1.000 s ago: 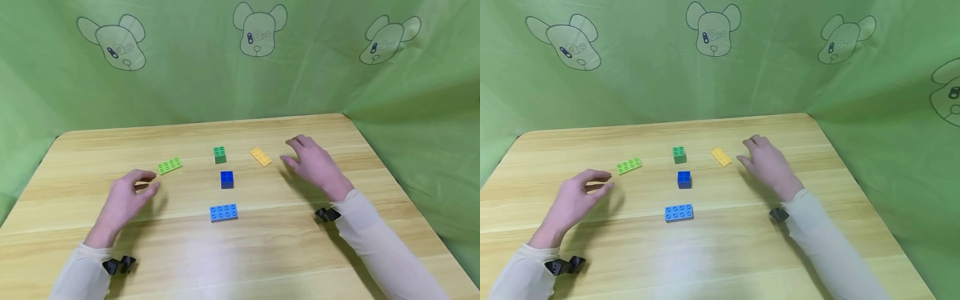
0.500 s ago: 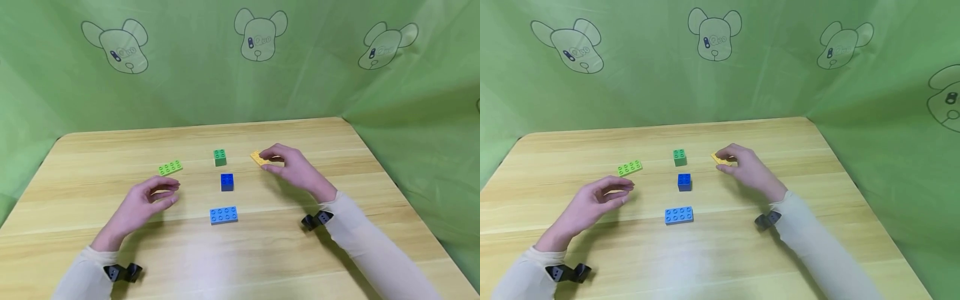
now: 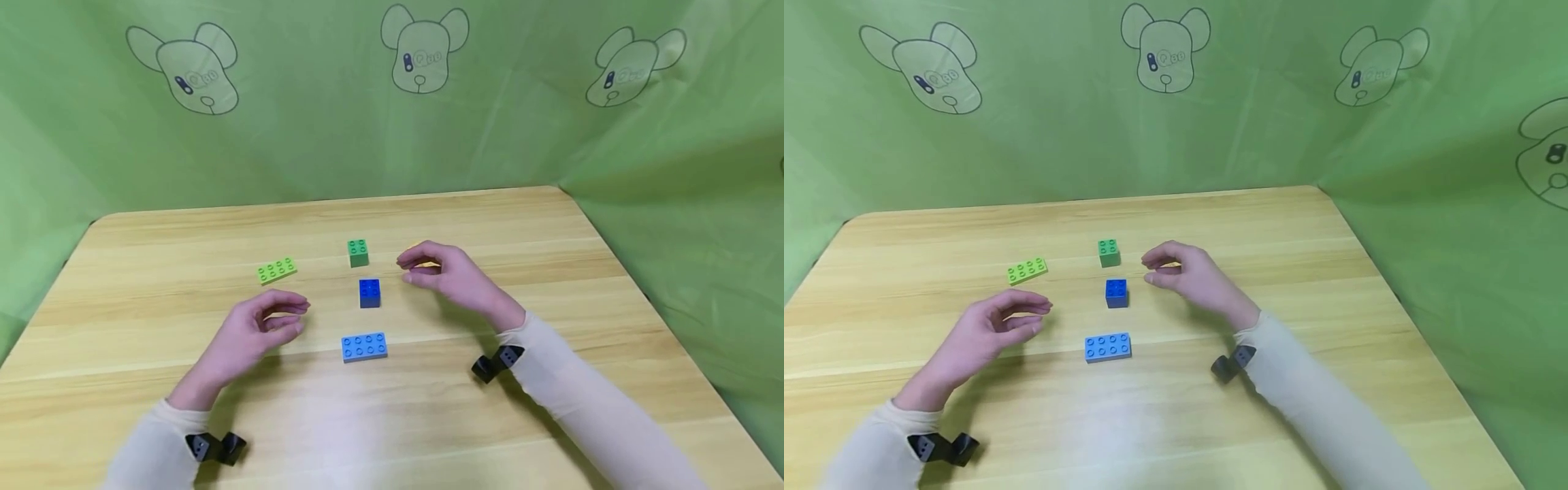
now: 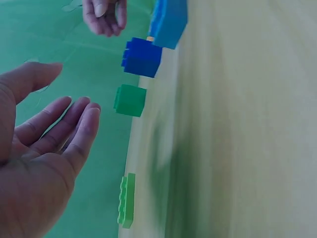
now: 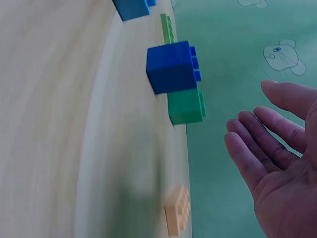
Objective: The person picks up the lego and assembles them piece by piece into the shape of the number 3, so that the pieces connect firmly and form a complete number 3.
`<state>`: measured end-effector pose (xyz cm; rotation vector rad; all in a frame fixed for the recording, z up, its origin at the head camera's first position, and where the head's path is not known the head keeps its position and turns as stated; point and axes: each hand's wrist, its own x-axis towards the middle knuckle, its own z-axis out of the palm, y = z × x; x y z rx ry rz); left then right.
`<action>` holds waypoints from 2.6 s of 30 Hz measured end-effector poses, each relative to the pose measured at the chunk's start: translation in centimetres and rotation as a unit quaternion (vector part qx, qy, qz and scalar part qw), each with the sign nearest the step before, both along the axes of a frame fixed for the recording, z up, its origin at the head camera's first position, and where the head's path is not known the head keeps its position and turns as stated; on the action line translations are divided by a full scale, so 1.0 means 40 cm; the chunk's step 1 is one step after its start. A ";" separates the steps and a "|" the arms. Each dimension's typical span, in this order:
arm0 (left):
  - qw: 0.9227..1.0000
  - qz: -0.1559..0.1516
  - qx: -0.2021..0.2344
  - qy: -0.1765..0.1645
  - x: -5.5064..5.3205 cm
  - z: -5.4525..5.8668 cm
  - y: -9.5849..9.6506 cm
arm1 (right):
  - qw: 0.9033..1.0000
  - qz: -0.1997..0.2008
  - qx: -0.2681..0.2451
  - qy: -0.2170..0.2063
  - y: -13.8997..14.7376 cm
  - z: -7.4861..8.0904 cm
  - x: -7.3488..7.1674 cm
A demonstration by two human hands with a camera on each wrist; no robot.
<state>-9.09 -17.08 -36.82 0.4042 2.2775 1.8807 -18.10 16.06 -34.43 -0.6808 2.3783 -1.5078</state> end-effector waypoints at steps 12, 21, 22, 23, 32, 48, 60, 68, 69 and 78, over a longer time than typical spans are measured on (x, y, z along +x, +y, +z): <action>0.998 -0.021 -0.050 0.031 -0.001 -0.009 0.048 | 0.999 0.032 0.005 -0.025 -0.052 -0.019 0.007; 0.995 -0.029 -0.085 0.040 -0.008 0.002 0.068 | 0.999 0.033 0.015 -0.028 -0.075 -0.027 0.010; 0.995 -0.034 -0.086 0.039 -0.008 0.002 0.072 | 0.999 0.033 0.016 -0.028 -0.078 -0.030 0.009; 0.995 -0.039 -0.086 0.036 -0.008 0.001 0.077 | 0.999 0.034 0.017 -0.028 -0.082 -0.033 0.009; 0.990 -0.086 -0.106 0.036 -0.010 -0.012 0.107 | 0.998 0.035 0.052 0.000 -0.107 -0.061 0.001; 0.974 -0.072 -0.213 0.031 -0.014 -0.015 0.142 | 0.997 0.015 0.069 -0.016 -0.122 -0.059 0.001; 0.952 -0.109 -0.265 0.105 -0.016 -0.015 0.159 | 0.996 0.015 0.093 -0.009 -0.132 -0.071 0.004; 0.952 -0.096 -0.274 0.101 -0.021 -0.027 0.160 | 0.995 0.013 0.096 -0.009 -0.134 -0.077 0.000; 0.952 -0.097 -0.274 0.101 -0.022 -0.029 0.159 | 0.995 0.014 0.098 -0.010 -0.135 -0.078 -0.001; 0.952 -0.102 -0.272 0.096 -0.022 -0.029 0.156 | 0.994 0.013 0.108 -0.005 -0.134 -0.077 -0.001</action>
